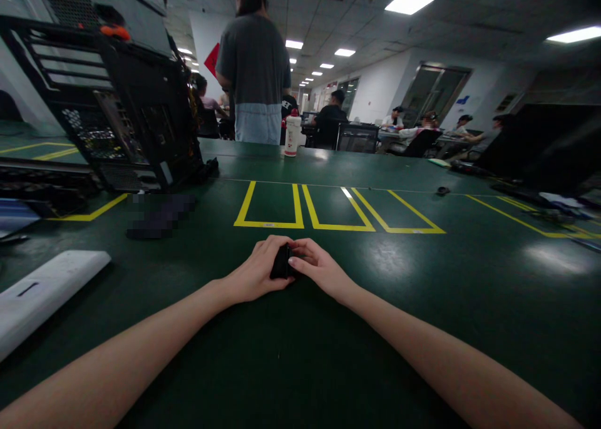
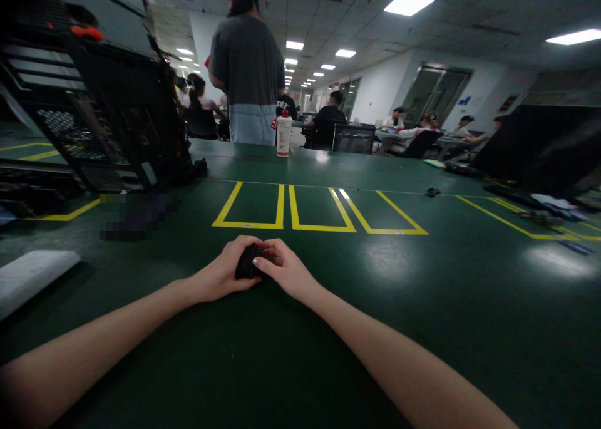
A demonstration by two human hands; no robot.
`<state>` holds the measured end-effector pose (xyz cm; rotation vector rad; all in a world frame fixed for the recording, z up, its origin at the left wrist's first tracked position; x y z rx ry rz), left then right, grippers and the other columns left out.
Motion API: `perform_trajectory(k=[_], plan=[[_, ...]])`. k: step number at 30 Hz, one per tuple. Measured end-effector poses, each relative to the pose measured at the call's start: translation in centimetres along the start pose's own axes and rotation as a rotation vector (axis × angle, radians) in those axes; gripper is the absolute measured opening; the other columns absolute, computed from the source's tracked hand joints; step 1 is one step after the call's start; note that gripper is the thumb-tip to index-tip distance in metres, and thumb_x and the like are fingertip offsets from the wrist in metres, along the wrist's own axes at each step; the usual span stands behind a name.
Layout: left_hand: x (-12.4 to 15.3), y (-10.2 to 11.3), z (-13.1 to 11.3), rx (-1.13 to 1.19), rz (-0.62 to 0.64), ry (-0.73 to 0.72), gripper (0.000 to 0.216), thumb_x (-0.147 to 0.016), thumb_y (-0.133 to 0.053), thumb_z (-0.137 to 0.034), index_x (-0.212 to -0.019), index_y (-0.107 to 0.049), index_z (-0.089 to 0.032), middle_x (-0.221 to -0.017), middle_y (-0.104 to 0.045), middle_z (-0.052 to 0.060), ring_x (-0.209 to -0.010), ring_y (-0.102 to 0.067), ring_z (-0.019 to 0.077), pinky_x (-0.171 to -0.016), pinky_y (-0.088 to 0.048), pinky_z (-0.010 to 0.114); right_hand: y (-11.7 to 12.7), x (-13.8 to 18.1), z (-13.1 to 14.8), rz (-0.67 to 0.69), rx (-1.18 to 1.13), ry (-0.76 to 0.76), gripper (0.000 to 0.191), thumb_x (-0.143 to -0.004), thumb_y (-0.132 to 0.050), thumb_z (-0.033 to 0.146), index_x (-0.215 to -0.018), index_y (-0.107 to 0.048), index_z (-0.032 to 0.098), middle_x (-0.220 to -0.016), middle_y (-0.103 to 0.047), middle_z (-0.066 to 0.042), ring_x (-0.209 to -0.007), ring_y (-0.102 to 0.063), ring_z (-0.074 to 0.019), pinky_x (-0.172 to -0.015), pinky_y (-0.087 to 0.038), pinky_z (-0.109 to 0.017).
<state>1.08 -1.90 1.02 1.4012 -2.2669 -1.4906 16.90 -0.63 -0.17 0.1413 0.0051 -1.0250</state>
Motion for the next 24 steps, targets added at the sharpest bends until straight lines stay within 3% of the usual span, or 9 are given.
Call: perform_trajectory(k=[7,13,18,24], plan=[[0.0,0.0,0.0,-0.024,0.009,-0.003,0.055,-0.072,-0.061,-0.020,-0.117,-0.030,-0.023,-0.111,-0.044,0.007,-0.103,-0.044,0.0229,-0.088,-0.037,0.039,0.1,0.0,0.2,0.083,-0.143,0.015,0.031,-0.068,-0.066,0.020,-0.092,-0.046,0.021,-0.100,-0.050,-0.001,-0.094,-0.054,-0.0155,-0.083,-0.043,-0.035],[0.0,0.6,-0.8,0.007,0.066,0.024,0.053,-0.074,-0.060,-0.022,-0.117,-0.031,-0.022,-0.114,-0.043,0.008,-0.105,-0.044,0.0230,-0.090,-0.038,0.040,-0.1,-0.1,-0.3,-0.009,-0.121,0.040,0.021,-0.073,-0.061,0.026,-0.089,-0.048,0.021,-0.093,-0.052,0.000,-0.089,-0.055,-0.0144,-0.080,-0.045,-0.033],[0.0,0.7,-0.8,0.026,0.047,0.026,0.053,-0.073,-0.060,-0.022,-0.118,-0.031,-0.025,-0.115,-0.044,0.008,-0.105,-0.045,0.0244,-0.089,-0.038,0.043,0.0,-0.1,-0.5,-0.036,-0.052,-0.003,0.030,-0.072,-0.061,0.028,-0.098,-0.047,0.022,-0.102,-0.051,-0.003,-0.093,-0.054,-0.0162,-0.083,-0.044,-0.036],[0.0,0.7,-0.6,0.040,0.054,0.045,0.053,-0.074,-0.060,-0.022,-0.118,-0.031,-0.025,-0.115,-0.044,0.008,-0.104,-0.046,0.0242,-0.088,-0.038,0.043,0.1,-0.1,-0.3,0.025,-0.043,0.032,0.026,-0.073,-0.059,0.026,-0.096,-0.048,0.021,-0.101,-0.051,-0.002,-0.095,-0.054,-0.0163,-0.085,-0.043,-0.036]])
Point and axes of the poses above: each hand's wrist, its own x-axis away from the middle knuckle, its own y-axis out of the back of the hand, z = x × y, the point moved 2 cm from there along -x, towards the middle knuckle
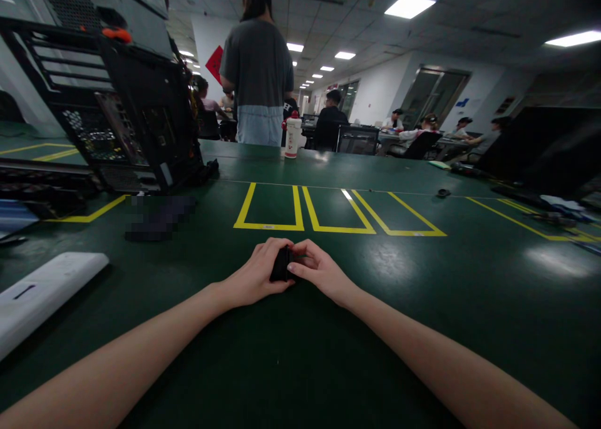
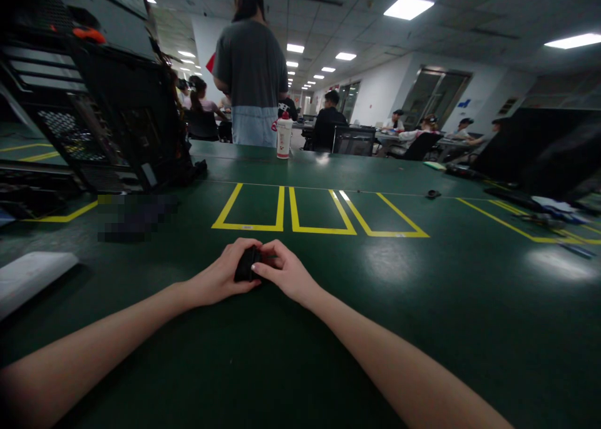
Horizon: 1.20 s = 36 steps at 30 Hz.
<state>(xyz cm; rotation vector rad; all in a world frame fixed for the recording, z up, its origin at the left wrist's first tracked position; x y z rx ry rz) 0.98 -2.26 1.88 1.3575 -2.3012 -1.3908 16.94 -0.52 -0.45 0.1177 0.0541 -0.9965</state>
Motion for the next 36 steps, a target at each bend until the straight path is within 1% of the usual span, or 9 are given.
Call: perform_trajectory(k=[4,9,15,19,23,25,30,32,36], plan=[[0.06,0.00,0.03,-0.010,0.007,0.014,0.053,-0.074,-0.059,-0.022,-0.118,-0.031,-0.024,-0.114,-0.043,0.009,-0.102,-0.046,0.0243,-0.086,-0.040,0.042,0.08,0.00,0.08,0.050,-0.048,0.001,0.031,-0.069,-0.064,0.023,-0.094,-0.046,0.022,-0.100,-0.051,-0.001,-0.094,-0.055,-0.0161,-0.081,-0.046,-0.034],[0.04,0.07,-0.10,-0.001,-0.001,0.005,0.052,-0.074,-0.060,-0.023,-0.118,-0.032,-0.025,-0.114,-0.044,0.008,-0.103,-0.046,0.0249,-0.087,-0.039,0.044,0.08,-0.15,0.07,-0.003,-0.044,0.004,0.019,-0.075,-0.058,0.028,-0.089,-0.049,0.020,-0.091,-0.052,0.000,-0.086,-0.054,-0.0131,-0.080,-0.045,-0.032],[0.01,-0.09,0.09,-0.006,-0.011,-0.003,0.054,-0.073,-0.060,-0.023,-0.118,-0.031,-0.025,-0.114,-0.044,0.008,-0.104,-0.045,0.0246,-0.088,-0.038,0.044,0.00,-0.14,-0.14,-0.048,-0.004,-0.030,0.026,-0.075,-0.058,0.028,-0.097,-0.048,0.021,-0.100,-0.051,-0.002,-0.092,-0.053,-0.0150,-0.083,-0.043,-0.034],[-0.01,-0.17,0.29,-0.021,-0.004,0.000,0.054,-0.073,-0.060,-0.023,-0.119,-0.031,-0.023,-0.114,-0.043,0.008,-0.104,-0.045,0.0235,-0.089,-0.038,0.041,0.07,-0.06,0.08,-0.003,-0.015,-0.034,0.024,-0.074,-0.059,0.025,-0.095,-0.047,0.020,-0.100,-0.051,-0.002,-0.093,-0.053,-0.0156,-0.085,-0.042,-0.036],[-0.02,-0.07,0.13,-0.027,0.020,0.016,0.053,-0.074,-0.059,-0.022,-0.119,-0.031,-0.022,-0.114,-0.043,0.009,-0.103,-0.045,0.0233,-0.088,-0.039,0.041,0.08,0.06,0.24,0.060,-0.074,-0.029,0.037,-0.067,-0.065,0.018,-0.096,-0.043,0.023,-0.104,-0.047,-0.001,-0.098,-0.053,-0.0165,-0.085,-0.044,-0.036],[0.00,0.00,0.00,-0.026,0.022,0.018,0.053,-0.074,-0.059,-0.022,-0.119,-0.031,-0.022,-0.114,-0.043,0.008,-0.103,-0.045,0.0233,-0.089,-0.039,0.041,0.03,0.11,0.25,0.070,-0.070,-0.042,0.039,-0.067,-0.065,0.019,-0.098,-0.043,0.025,-0.105,-0.047,-0.001,-0.099,-0.052,-0.0171,-0.085,-0.045,-0.037],[0.07,-0.02,0.08,-0.002,0.017,0.019,0.054,-0.075,-0.059,-0.024,-0.120,-0.030,-0.025,-0.116,-0.042,0.008,-0.104,-0.045,0.0239,-0.087,-0.040,0.042,-0.06,0.10,0.22,-0.002,-0.029,-0.031,0.023,-0.076,-0.056,0.029,-0.095,-0.045,0.024,-0.096,-0.050,-0.001,-0.090,-0.054,-0.0157,-0.082,-0.045,-0.036],[0.06,-0.18,0.33,0.000,0.006,0.017,0.054,-0.074,-0.060,-0.024,-0.120,-0.030,-0.025,-0.116,-0.043,0.008,-0.104,-0.045,0.0245,-0.086,-0.040,0.042,-0.05,0.02,0.10,-0.018,-0.032,-0.030,0.023,-0.076,-0.057,0.029,-0.095,-0.046,0.023,-0.096,-0.050,-0.001,-0.091,-0.054,-0.0157,-0.083,-0.044,-0.036],[0.01,-0.54,0.84,-0.018,-0.043,0.000,0.056,-0.071,-0.062,-0.024,-0.118,-0.032,-0.025,-0.113,-0.044,0.007,-0.101,-0.046,0.0242,-0.086,-0.040,0.042,0.06,-0.21,-0.19,-0.025,-0.015,-0.053,0.029,-0.074,-0.060,0.027,-0.098,-0.046,0.021,-0.099,-0.051,-0.002,-0.094,-0.053,-0.0168,-0.086,-0.042,-0.037]])
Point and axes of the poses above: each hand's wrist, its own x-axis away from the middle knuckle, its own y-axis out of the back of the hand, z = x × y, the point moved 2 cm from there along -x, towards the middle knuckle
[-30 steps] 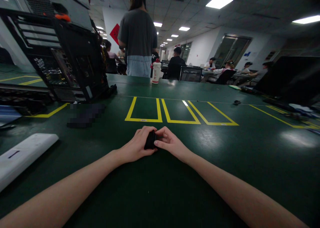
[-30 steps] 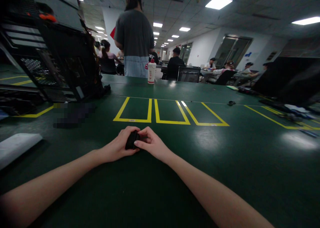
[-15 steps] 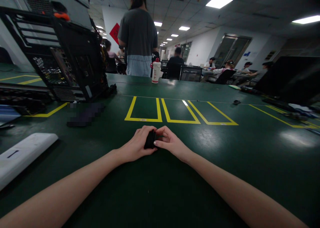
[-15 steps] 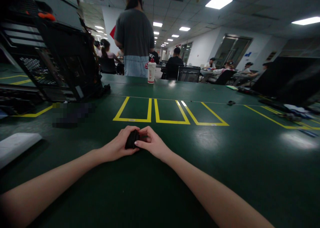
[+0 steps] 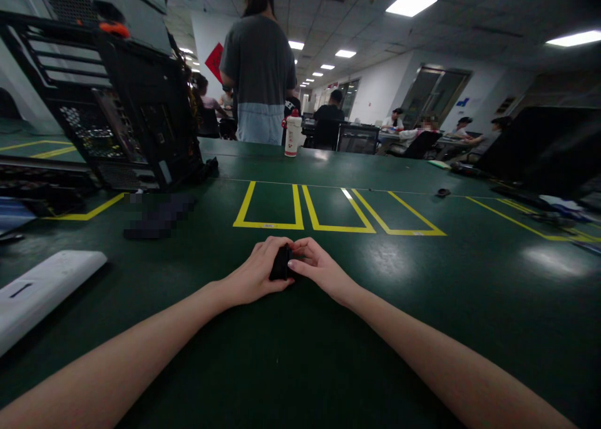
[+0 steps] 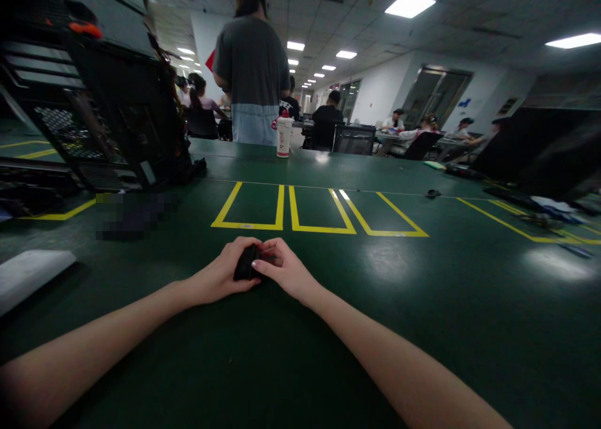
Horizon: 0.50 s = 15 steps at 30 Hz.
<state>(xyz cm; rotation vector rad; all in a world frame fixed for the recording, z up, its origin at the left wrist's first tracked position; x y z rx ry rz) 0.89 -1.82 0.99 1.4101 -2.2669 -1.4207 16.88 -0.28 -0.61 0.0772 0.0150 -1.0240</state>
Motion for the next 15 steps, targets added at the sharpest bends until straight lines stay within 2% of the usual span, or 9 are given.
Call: perform_trajectory(k=[5,9,15], plan=[[-0.05,-0.23,0.19,-0.009,0.010,-0.008,0.055,-0.072,-0.061,-0.024,-0.118,-0.031,-0.024,-0.112,-0.044,0.007,-0.102,-0.045,0.0230,-0.088,-0.039,0.040,0.02,0.00,0.07,0.041,0.004,0.032,0.028,-0.073,-0.060,0.024,-0.098,-0.046,0.021,-0.101,-0.050,-0.003,-0.096,-0.052,-0.0167,-0.086,-0.042,-0.037],[-0.03,-0.18,0.15,-0.021,0.012,-0.013,0.057,-0.071,-0.062,-0.021,-0.118,-0.030,-0.024,-0.113,-0.043,0.007,-0.103,-0.044,0.0239,-0.089,-0.037,0.042,-0.06,0.24,0.22,0.103,-0.040,0.044,0.037,-0.067,-0.065,0.016,-0.096,-0.042,0.023,-0.101,-0.049,-0.001,-0.097,-0.052,-0.0164,-0.083,-0.044,-0.034],[-0.01,0.22,-0.28,0.002,0.043,0.000,0.054,-0.074,-0.060,-0.025,-0.119,-0.030,-0.025,-0.115,-0.042,0.008,-0.104,-0.045,0.0244,-0.088,-0.038,0.043,-0.07,0.19,0.11,0.011,-0.014,0.061,0.018,-0.077,-0.056,0.027,-0.090,-0.046,0.021,-0.094,-0.050,0.000,-0.087,-0.055,-0.0141,-0.078,-0.046,-0.033]])
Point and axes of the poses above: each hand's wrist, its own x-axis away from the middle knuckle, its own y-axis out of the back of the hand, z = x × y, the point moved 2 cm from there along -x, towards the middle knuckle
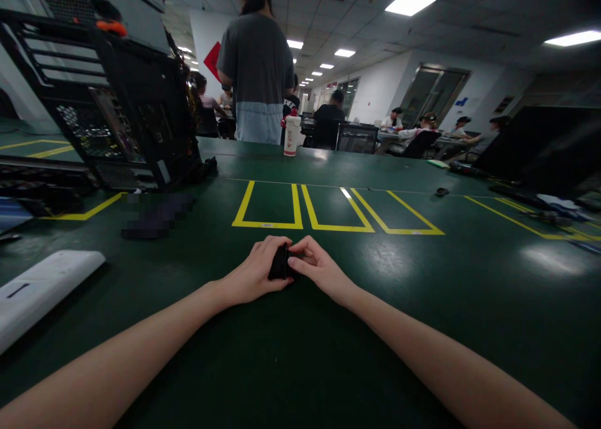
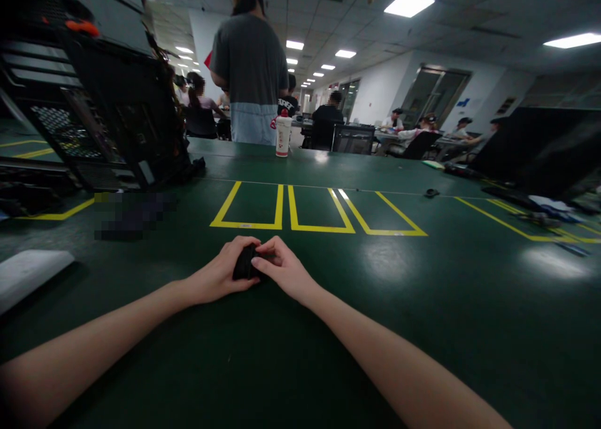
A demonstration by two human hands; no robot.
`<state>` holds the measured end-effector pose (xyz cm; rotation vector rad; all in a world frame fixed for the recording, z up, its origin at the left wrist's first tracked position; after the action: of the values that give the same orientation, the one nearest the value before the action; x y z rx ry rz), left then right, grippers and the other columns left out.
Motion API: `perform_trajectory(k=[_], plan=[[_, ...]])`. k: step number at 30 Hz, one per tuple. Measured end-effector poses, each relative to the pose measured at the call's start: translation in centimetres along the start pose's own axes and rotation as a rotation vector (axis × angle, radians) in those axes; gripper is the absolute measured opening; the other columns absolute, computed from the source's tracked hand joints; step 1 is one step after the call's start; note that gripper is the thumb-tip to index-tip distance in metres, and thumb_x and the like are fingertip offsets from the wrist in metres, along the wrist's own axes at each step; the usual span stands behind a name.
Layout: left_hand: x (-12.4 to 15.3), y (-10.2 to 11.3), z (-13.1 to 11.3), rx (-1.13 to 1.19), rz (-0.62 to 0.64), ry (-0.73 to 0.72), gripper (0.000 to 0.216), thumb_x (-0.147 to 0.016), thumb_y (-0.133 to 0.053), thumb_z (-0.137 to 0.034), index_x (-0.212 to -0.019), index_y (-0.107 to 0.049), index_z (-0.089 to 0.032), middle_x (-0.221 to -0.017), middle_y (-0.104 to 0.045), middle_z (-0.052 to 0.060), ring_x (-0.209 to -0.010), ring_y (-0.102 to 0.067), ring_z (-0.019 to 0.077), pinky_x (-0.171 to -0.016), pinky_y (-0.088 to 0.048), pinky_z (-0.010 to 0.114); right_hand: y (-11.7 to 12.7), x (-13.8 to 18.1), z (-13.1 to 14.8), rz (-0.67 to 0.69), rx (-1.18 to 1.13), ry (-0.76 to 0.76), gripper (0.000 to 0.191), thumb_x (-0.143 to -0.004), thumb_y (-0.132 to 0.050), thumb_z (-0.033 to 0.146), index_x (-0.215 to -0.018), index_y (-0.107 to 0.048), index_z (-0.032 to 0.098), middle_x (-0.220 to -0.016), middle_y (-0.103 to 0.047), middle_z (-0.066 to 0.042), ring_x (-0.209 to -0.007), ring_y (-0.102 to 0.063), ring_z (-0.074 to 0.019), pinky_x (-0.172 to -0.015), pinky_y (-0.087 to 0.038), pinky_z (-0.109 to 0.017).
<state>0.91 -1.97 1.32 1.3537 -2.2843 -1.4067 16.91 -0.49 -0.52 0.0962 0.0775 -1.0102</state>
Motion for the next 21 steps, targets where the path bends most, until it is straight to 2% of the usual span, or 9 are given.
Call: perform_trajectory(k=[7,11,14,21], plan=[[-0.09,-0.03,0.06,0.007,-0.018,0.003,0.055,-0.073,-0.061,-0.025,-0.118,-0.031,-0.024,-0.114,-0.043,0.007,-0.104,-0.045,0.0245,-0.088,-0.038,0.043,0.06,-0.11,-0.27,-0.043,0.065,-0.052,0.028,-0.075,-0.058,0.030,-0.099,-0.047,0.021,-0.102,-0.050,-0.003,-0.094,-0.053,-0.0167,-0.084,-0.044,-0.037],[-0.10,0.05,-0.12,0.009,0.009,0.015,0.054,-0.074,-0.060,-0.024,-0.119,-0.030,-0.024,-0.115,-0.042,0.008,-0.104,-0.044,0.0242,-0.088,-0.039,0.043,0.13,-0.05,-0.19,0.007,0.031,-0.035,0.027,-0.074,-0.059,0.026,-0.097,-0.047,0.021,-0.102,-0.050,-0.003,-0.094,-0.053,-0.0167,-0.083,-0.044,-0.037],[-0.15,0.06,-0.25,0.002,0.017,0.028,0.053,-0.074,-0.059,-0.023,-0.118,-0.030,-0.024,-0.115,-0.042,0.008,-0.104,-0.044,0.0242,-0.088,-0.039,0.043,0.10,0.04,-0.07,0.050,-0.033,-0.007,0.033,-0.068,-0.065,0.020,-0.094,-0.044,0.022,-0.101,-0.050,-0.001,-0.095,-0.053,-0.0162,-0.082,-0.044,-0.035],[-0.17,0.04,-0.20,-0.006,0.015,0.021,0.054,-0.074,-0.060,-0.024,-0.118,-0.030,-0.023,-0.114,-0.042,0.008,-0.104,-0.044,0.0230,-0.090,-0.038,0.041,-0.12,0.01,0.04,-0.013,-0.020,-0.001,0.020,-0.075,-0.058,0.027,-0.091,-0.047,0.021,-0.094,-0.051,0.000,-0.090,-0.054,-0.0141,-0.082,-0.044,-0.033]])
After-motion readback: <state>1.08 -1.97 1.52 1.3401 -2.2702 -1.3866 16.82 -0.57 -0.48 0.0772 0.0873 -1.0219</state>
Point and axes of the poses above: each hand's wrist, its own x-axis away from the middle knuckle, its own y-axis out of the back of the hand, z = x × y, the point moved 2 cm from there along -x, towards the middle knuckle
